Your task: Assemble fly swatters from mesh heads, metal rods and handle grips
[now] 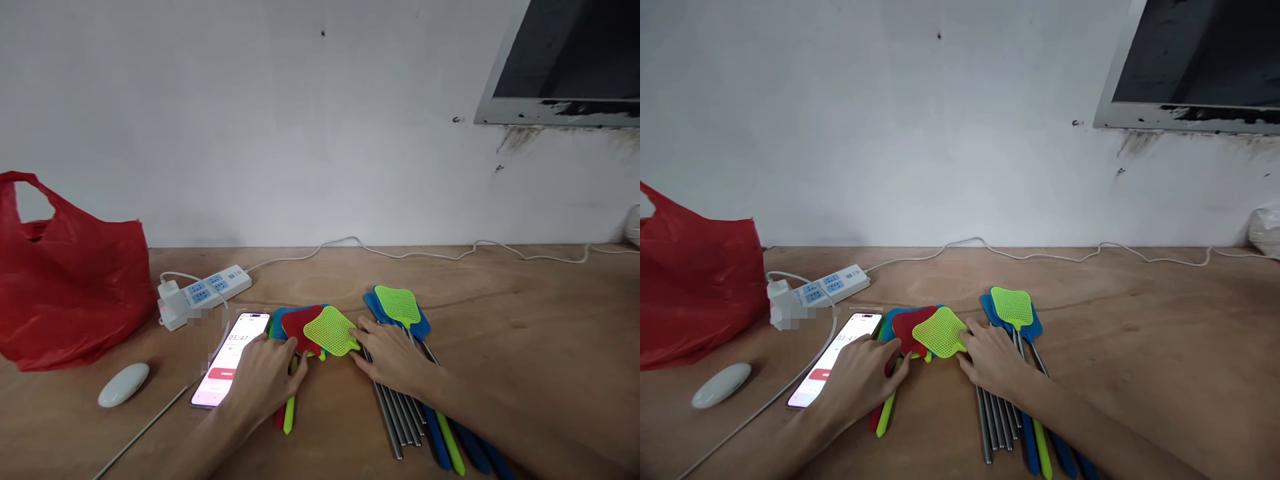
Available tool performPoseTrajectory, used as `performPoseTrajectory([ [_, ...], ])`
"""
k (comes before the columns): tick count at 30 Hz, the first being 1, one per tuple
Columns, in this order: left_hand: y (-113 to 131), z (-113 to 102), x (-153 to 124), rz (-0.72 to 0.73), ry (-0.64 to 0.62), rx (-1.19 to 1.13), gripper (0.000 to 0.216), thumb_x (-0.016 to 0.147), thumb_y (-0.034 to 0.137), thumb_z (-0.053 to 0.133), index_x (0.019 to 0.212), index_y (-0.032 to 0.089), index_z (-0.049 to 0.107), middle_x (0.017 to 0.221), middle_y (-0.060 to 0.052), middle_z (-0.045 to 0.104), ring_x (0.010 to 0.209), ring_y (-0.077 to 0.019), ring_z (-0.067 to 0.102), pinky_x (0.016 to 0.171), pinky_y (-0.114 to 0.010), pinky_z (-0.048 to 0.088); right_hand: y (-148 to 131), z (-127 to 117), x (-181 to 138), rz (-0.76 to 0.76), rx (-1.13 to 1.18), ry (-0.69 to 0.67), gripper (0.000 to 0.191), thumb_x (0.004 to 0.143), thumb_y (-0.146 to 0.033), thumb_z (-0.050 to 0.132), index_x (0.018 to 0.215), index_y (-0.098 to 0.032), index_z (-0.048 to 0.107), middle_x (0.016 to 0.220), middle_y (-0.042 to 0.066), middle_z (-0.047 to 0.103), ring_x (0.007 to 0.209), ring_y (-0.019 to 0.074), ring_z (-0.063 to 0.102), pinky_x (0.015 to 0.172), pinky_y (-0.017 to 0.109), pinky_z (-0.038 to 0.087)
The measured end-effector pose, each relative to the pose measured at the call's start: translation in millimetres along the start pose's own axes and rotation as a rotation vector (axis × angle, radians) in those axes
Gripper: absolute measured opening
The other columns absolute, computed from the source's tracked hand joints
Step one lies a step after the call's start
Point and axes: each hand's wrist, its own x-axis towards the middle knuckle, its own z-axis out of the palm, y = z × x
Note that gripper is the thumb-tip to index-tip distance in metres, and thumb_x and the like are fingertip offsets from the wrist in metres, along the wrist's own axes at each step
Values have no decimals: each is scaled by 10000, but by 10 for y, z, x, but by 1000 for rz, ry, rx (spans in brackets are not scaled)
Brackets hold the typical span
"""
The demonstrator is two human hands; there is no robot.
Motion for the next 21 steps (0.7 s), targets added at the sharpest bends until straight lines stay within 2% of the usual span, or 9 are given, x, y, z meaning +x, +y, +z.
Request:
performPoseTrajectory([
  [5,38,-13,-8,19,-42,-23,281,881,303,475,666,198,624,575,-66,672,555,-274,657,566,-346,370,-39,60,43,-10,-26,28,156,919,-202,565,1002,-180,695,1034,84,684,778,233,695,563,310,400],
  [9,46,7,0,32,-68,-49,254,865,284,492,691,193,653,605,-63,696,584,-269,668,599,-356,395,-32,54,40,-67,-44,63,180,933,-141,521,946,-164,699,968,78,691,787,223,687,569,304,397],
  [14,50,29,-11,13,-67,-71,260,854,289,508,650,190,635,589,-71,687,581,-275,656,597,-361,394,93,1,24,-76,-19,178,234,968,-146,458,976,-157,691,965,95,666,879,236,661,622,309,419],
  [16,57,26,-13,13,-59,-88,253,848,284,509,637,193,616,582,-68,677,584,-274,647,591,-357,389,166,4,9,-47,118,305,240,978,-166,455,977,-162,694,913,80,653,792,201,641,623,299,422],
  [19,73,9,-13,34,-38,-128,253,864,272,489,636,205,577,603,-36,669,585,-233,624,612,-343,396,265,37,-32,67,469,516,228,982,-246,488,947,-177,703,813,45,628,675,166,585,611,286,425],
  [21,86,4,-19,53,-15,-172,255,876,266,479,636,209,545,616,-14,659,576,-198,600,615,-320,396,309,66,-68,184,706,566,235,964,-332,529,914,-181,702,814,48,643,703,177,591,614,284,437],
])
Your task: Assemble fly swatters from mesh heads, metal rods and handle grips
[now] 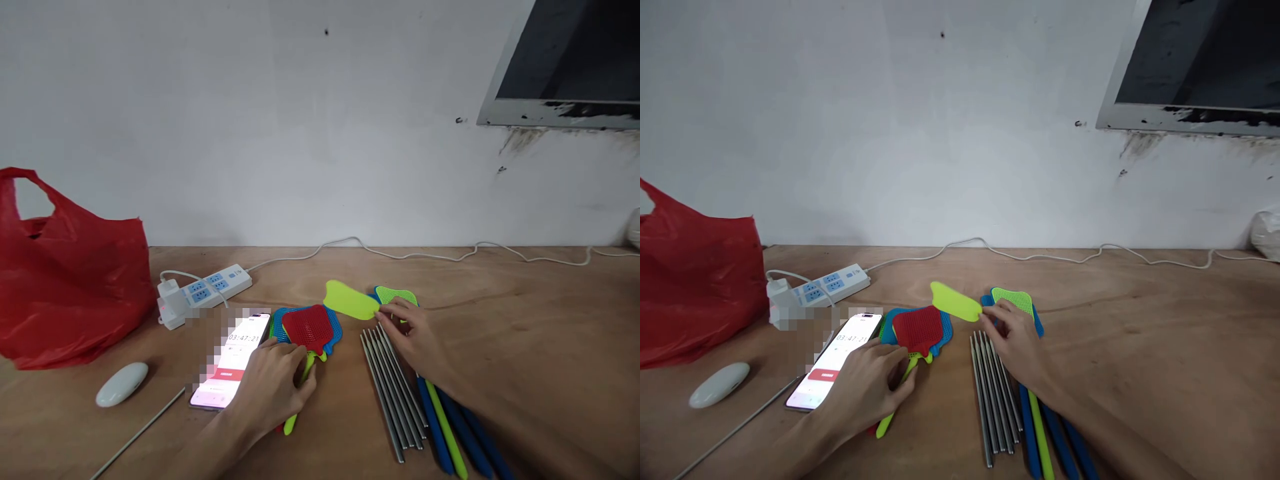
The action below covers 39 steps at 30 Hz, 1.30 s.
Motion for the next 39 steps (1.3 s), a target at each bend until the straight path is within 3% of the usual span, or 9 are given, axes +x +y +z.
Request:
performPoseTrajectory([
  [4,32,40,-31,42,75,-157,264,873,266,507,616,210,479,588,2,615,551,-170,551,565,-285,348,50,-8,-77,337,326,-13,332,881,-499,607,847,-176,675,729,34,662,648,178,592,565,275,434],
  [7,59,81,-52,81,87,-243,272,870,273,533,615,208,468,577,14,602,531,-155,526,550,-274,324,43,20,-138,409,360,-68,395,854,-543,608,705,-179,643,590,6,616,527,150,523,498,264,380],
  [15,89,115,-54,128,71,-285,285,897,276,517,625,205,472,566,31,586,490,-131,480,551,-272,312,6,122,-218,359,288,-153,433,833,-474,639,513,-185,605,493,-34,488,498,120,410,507,263,306],
  [22,111,93,-41,100,48,-290,298,910,290,493,624,203,486,579,13,598,529,-147,527,545,-271,311,-116,116,-177,281,234,-241,386,934,-437,504,732,-185,716,664,4,671,616,159,578,587,255,408],
  [28,116,64,-43,66,17,-298,270,899,279,500,641,202,516,598,2,619,565,-164,563,562,-275,334,-107,53,-255,71,-235,-104,352,916,-336,527,589,-208,557,557,-20,523,539,145,489,556,280,308],
  [34,109,80,-37,67,13,-296,282,912,289,491,644,204,494,585,10,602,566,-161,560,556,-269,318,-122,27,-338,-83,-329,-268,133,842,-282,609,741,-211,560,605,-47,518,558,133,506,547,268,287],
  [39,108,93,-53,83,14,-312,288,931,300,470,662,203,507,583,11,593,556,-154,559,547,-262,313,-156,46,-379,-63,-382,-344,198,797,-301,650,698,-215,501,691,-22,603,648,155,558,587,278,293],
])
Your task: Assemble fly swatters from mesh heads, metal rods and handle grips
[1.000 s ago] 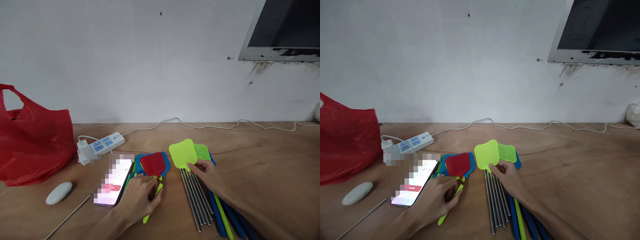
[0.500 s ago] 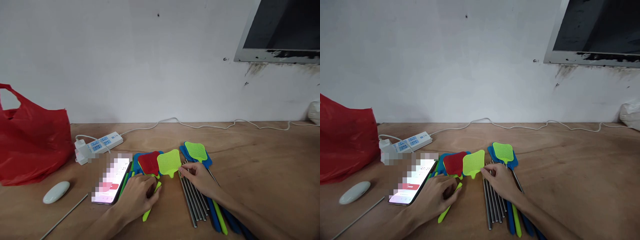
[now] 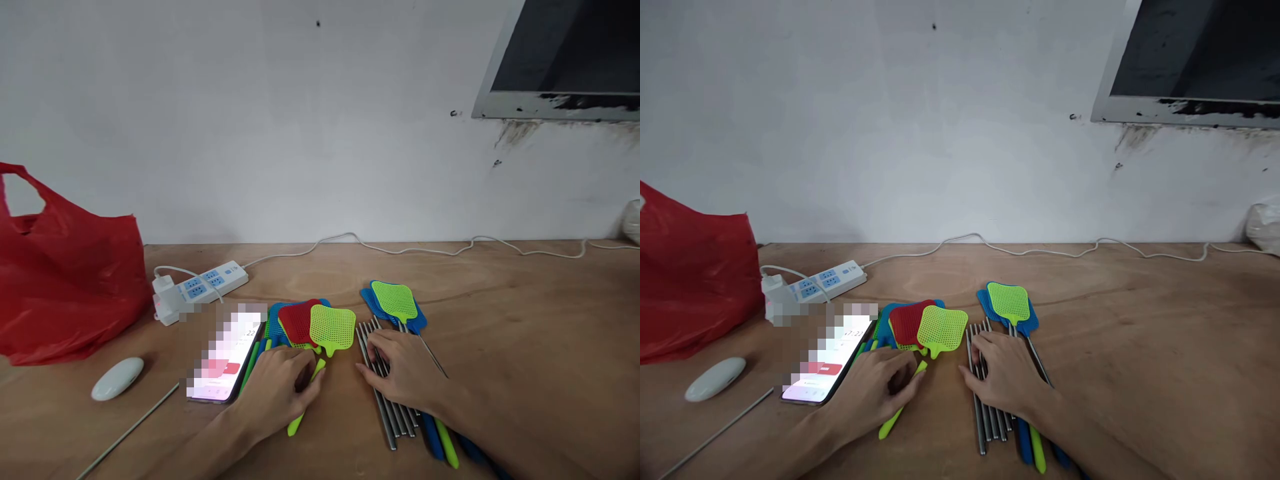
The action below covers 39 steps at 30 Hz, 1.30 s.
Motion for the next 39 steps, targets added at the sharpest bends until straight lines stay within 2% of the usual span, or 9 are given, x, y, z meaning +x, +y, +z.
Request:
performPoseTrajectory([
  [5,3,11,-9,12,16,-13,274,931,291,471,677,202,526,569,16,585,543,-151,554,529,-256,297,-9,11,-4,17,-36,-49,210,808,-277,616,667,-219,471,696,-9,627,671,169,581,593,289,291],
  [16,-5,31,-9,20,12,-18,240,927,298,474,710,212,526,559,25,568,533,-154,558,520,-257,277,-58,28,-37,-55,-62,-12,133,807,-231,598,713,-223,505,735,-13,624,700,174,593,607,296,297],
  [22,23,31,-14,22,2,-26,236,942,305,472,735,211,538,560,26,576,532,-157,558,522,-258,286,-108,40,-46,23,-109,-22,183,817,-228,591,662,-216,494,680,-3,636,652,176,597,581,308,256],
  [33,17,21,-21,31,-42,-68,244,976,324,436,770,216,511,591,31,578,510,-147,530,507,-252,285,-201,46,-63,79,-112,-68,234,809,-265,596,592,-206,533,630,9,677,598,181,616,544,316,193],
  [39,13,-10,-20,36,-11,-75,242,977,322,444,769,218,510,587,37,564,501,-140,511,508,-248,285,-169,71,-49,202,-8,60,279,748,-231,600,507,-210,461,523,-5,608,537,170,558,535,296,227],
])
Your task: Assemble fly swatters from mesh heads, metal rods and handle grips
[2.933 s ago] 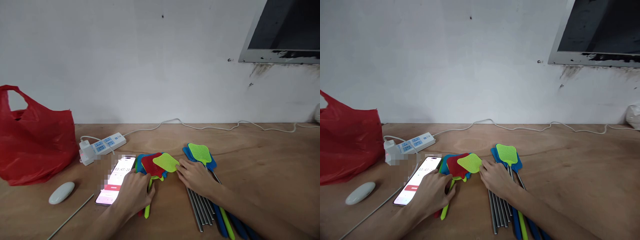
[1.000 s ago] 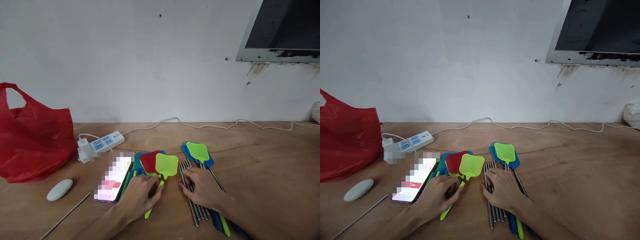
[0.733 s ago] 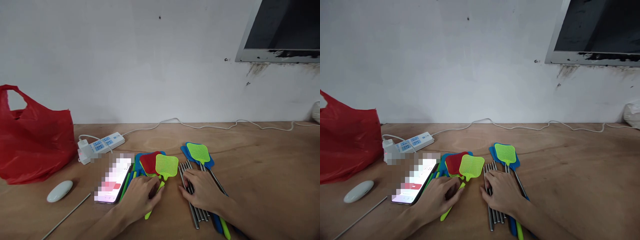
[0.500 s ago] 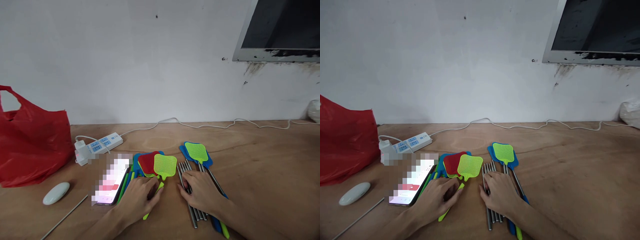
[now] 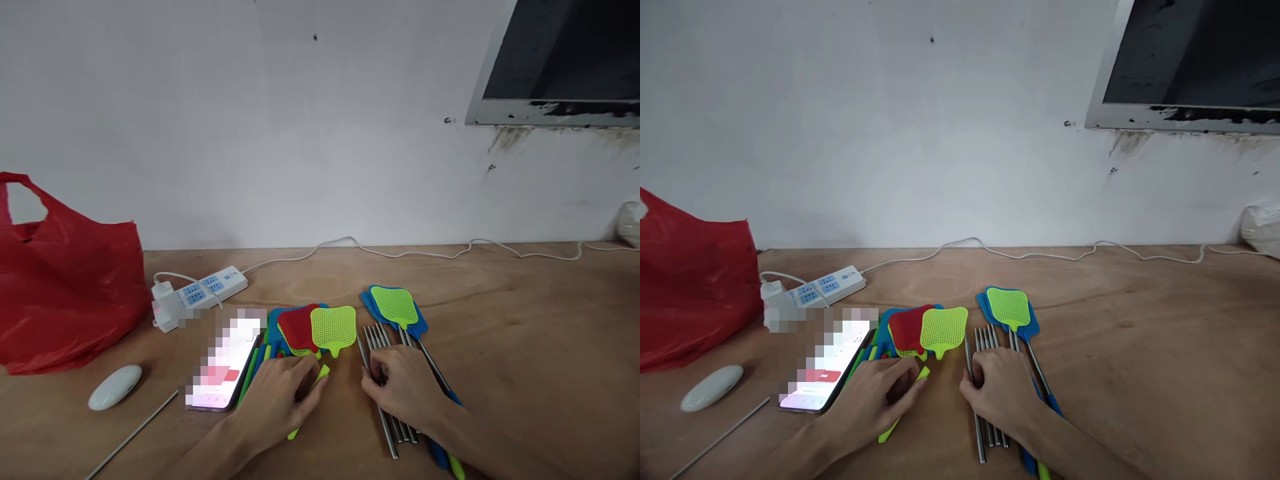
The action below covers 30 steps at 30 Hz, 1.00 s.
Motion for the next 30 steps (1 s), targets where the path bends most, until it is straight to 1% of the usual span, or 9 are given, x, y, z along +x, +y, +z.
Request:
performPoseTrajectory([
  [4,-7,5,-6,-3,4,-15,219,975,303,443,780,220,497,605,36,576,517,-141,524,510,-247,288,72,-2,41,90,170,61,341,765,-283,595,481,-219,419,441,-42,463,439,128,424,509,284,250],
  [8,-18,18,-10,-8,-6,-12,213,982,311,428,797,223,484,622,29,591,533,-156,555,522,-257,294,148,4,101,157,458,110,375,807,-370,607,513,-223,428,478,-55,377,469,120,371,494,272,269],
  [11,-22,19,-4,-19,-10,-21,204,995,318,405,828,225,477,649,21,613,551,-170,584,529,-261,296,178,12,148,257,845,172,379,840,-496,610,614,-216,491,558,-57,404,500,109,383,474,239,313],
  [13,-28,23,-3,-24,-7,-33,193,1003,318,393,855,226,476,674,18,629,564,-176,597,533,-260,301,186,16,167,346,1083,182,371,825,-551,639,709,-218,526,551,-79,402,452,88,351,414,207,288],
  [15,-38,34,-5,-20,-3,-47,191,1012,331,389,878,226,476,693,18,637,573,-178,602,535,-256,307,184,16,172,395,1246,176,362,803,-559,682,788,-224,545,527,-90,444,406,74,342,362,181,255],
  [17,-50,50,-10,-12,-2,-52,198,1019,351,393,891,228,479,700,20,637,581,-181,604,539,-252,312,168,8,165,386,1351,167,352,786,-533,722,837,-224,561,559,-66,555,409,77,409,352,167,291],
  [19,-64,66,-16,-7,0,-45,204,1024,367,397,899,229,483,709,20,639,590,-186,607,545,-253,316,142,-4,153,361,1415,139,339,772,-494,757,866,-217,585,647,-18,659,468,94,510,385,169,376],
  [21,-76,77,-19,-5,1,-45,208,1026,373,401,900,230,483,728,19,648,601,-188,612,551,-255,322,113,-14,138,334,1445,112,318,769,-460,775,864,-210,603,685,7,699,517,108,566,422,176,431],
  [30,-114,97,-9,29,50,-56,192,1029,362,418,909,227,484,729,20,655,599,-175,619,542,-240,343,83,-12,96,187,1387,78,258,815,-429,757,862,-191,671,711,33,733,589,137,650,479,205,502],
])
